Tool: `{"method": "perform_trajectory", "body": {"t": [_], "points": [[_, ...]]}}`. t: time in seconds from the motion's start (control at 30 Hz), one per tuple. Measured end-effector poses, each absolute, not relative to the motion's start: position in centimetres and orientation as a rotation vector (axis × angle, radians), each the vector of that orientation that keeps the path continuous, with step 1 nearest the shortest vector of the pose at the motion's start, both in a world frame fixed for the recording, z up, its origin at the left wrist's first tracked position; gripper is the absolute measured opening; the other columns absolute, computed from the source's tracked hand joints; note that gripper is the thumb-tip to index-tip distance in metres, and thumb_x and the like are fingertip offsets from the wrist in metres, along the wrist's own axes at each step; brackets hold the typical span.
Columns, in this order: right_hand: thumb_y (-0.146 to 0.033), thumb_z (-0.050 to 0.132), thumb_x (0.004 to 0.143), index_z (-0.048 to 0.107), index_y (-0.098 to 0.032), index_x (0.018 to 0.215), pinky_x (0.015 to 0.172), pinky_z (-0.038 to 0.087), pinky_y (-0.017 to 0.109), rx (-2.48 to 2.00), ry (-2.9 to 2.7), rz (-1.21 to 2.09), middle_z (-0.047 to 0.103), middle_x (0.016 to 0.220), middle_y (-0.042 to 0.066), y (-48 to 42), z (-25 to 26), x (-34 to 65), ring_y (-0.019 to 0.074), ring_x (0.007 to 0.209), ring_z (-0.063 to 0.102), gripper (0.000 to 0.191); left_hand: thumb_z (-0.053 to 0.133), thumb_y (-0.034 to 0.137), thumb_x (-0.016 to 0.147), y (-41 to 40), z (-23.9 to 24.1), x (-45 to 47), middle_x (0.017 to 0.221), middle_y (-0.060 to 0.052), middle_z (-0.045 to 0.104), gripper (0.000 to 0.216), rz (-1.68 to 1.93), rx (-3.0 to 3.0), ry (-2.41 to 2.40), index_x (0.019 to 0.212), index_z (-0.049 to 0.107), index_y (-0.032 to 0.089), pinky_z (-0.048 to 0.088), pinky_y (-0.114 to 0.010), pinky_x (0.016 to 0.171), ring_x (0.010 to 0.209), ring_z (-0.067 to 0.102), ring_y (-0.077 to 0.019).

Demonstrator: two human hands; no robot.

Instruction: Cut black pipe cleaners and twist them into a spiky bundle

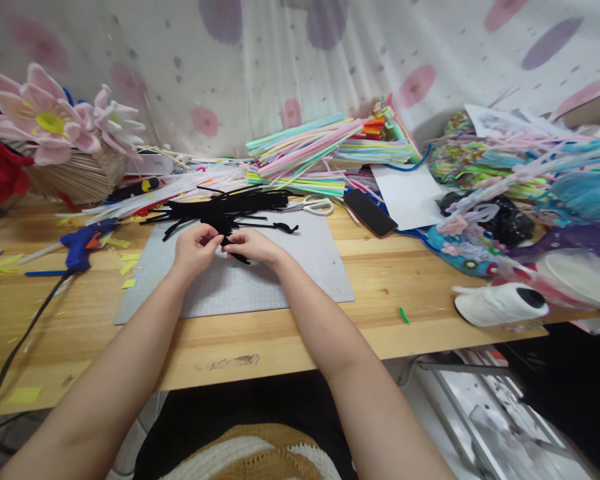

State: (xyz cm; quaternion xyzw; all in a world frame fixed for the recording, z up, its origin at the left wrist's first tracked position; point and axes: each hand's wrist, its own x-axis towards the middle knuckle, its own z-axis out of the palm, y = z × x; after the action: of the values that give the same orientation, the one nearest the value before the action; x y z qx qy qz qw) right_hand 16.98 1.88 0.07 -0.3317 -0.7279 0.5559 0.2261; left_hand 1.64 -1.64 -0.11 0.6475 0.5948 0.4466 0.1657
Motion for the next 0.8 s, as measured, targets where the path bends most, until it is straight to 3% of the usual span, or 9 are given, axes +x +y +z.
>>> {"method": "perform_trajectory", "body": {"t": [0.13, 0.23, 0.43, 0.57, 0.67, 0.8], "points": [[-0.021, 0.055, 0.075, 0.052, -0.014, 0.073, 0.059, 0.037, 0.021, -0.807, -1.946, 1.59, 0.061, 0.066, 0.0, 1.8, 0.0, 17.1, 0.0084, 0.062, 0.049, 0.008, 0.06, 0.03, 0.067, -1.4, -0.1, 1.4, 0.052, 0.002, 0.053, 0.016, 1.315, 1.494, 1.53, 0.059, 0.056, 0.018, 0.036, -0.022, 0.048, 0.048, 0.045, -0.0096], [-0.019, 0.05, 0.08, 0.049, -0.015, 0.081, 0.054, 0.038, 0.02, -0.797, -1.907, 1.754, 0.063, 0.065, 0.0, 1.5, 0.0, 17.1, 0.0087, 0.058, 0.052, 0.004, 0.064, 0.038, 0.064, -1.1, -0.2, 1.3, 0.054, 0.001, 0.056, 0.023, 1.285, 1.258, 1.375, 0.064, 0.059, 0.016, 0.042, -0.023, 0.048, 0.049, 0.05, -0.0104], [-0.016, 0.042, 0.086, 0.047, -0.015, 0.087, 0.05, 0.039, 0.02, -0.902, -1.801, 1.866, 0.06, 0.068, 0.001, 1.2, -0.3, 16.4, 0.0087, 0.055, 0.056, 0.006, 0.073, 0.039, 0.056, -0.8, -0.7, 1.2, 0.062, -0.001, 0.061, 0.03, 1.296, 1.272, 1.438, 0.071, 0.063, 0.015, 0.045, -0.023, 0.049, 0.052, 0.055, -0.0112], [-0.025, 0.038, 0.089, 0.052, -0.015, 0.078, 0.055, 0.036, 0.021, -0.984, -1.934, 1.496, 0.048, 0.06, -0.003, 1.4, -0.7, 15.6, 0.0076, 0.053, 0.046, 0.021, 0.065, 0.035, 0.067, -1.2, -0.3, 1.1, 0.057, 0.0, 0.06, 0.019, 1.342, 1.501, 1.622, 0.068, 0.061, 0.016, 0.043, -0.023, 0.055, 0.053, 0.055, -0.0115], [-0.025, 0.041, 0.087, 0.056, -0.014, 0.073, 0.065, 0.034, 0.022, -1.022, -2.039, 1.187, 0.051, 0.067, -0.001, 1.8, -0.9, 15.4, 0.0092, 0.065, 0.046, 0.023, 0.062, 0.033, 0.07, -1.4, 0.1, 1.3, 0.059, 0.001, 0.06, 0.015, 1.354, 1.662, 1.745, 0.068, 0.06, 0.018, 0.042, -0.023, 0.059, 0.057, 0.055, -0.0118], [-0.028, 0.042, 0.086, 0.056, -0.015, 0.072, 0.066, 0.032, 0.023, -1.058, -2.087, 1.09, 0.052, 0.069, -0.001, 2.2, -1.2, 15.6, 0.0108, 0.068, 0.045, 0.023, 0.064, 0.039, 0.068, -0.9, -0.2, 1.3, 0.058, 0.0, 0.06, 0.023, 1.325, 1.386, 1.587, 0.069, 0.058, 0.017, 0.043, -0.023, 0.056, 0.055, 0.057, -0.0123]]}}
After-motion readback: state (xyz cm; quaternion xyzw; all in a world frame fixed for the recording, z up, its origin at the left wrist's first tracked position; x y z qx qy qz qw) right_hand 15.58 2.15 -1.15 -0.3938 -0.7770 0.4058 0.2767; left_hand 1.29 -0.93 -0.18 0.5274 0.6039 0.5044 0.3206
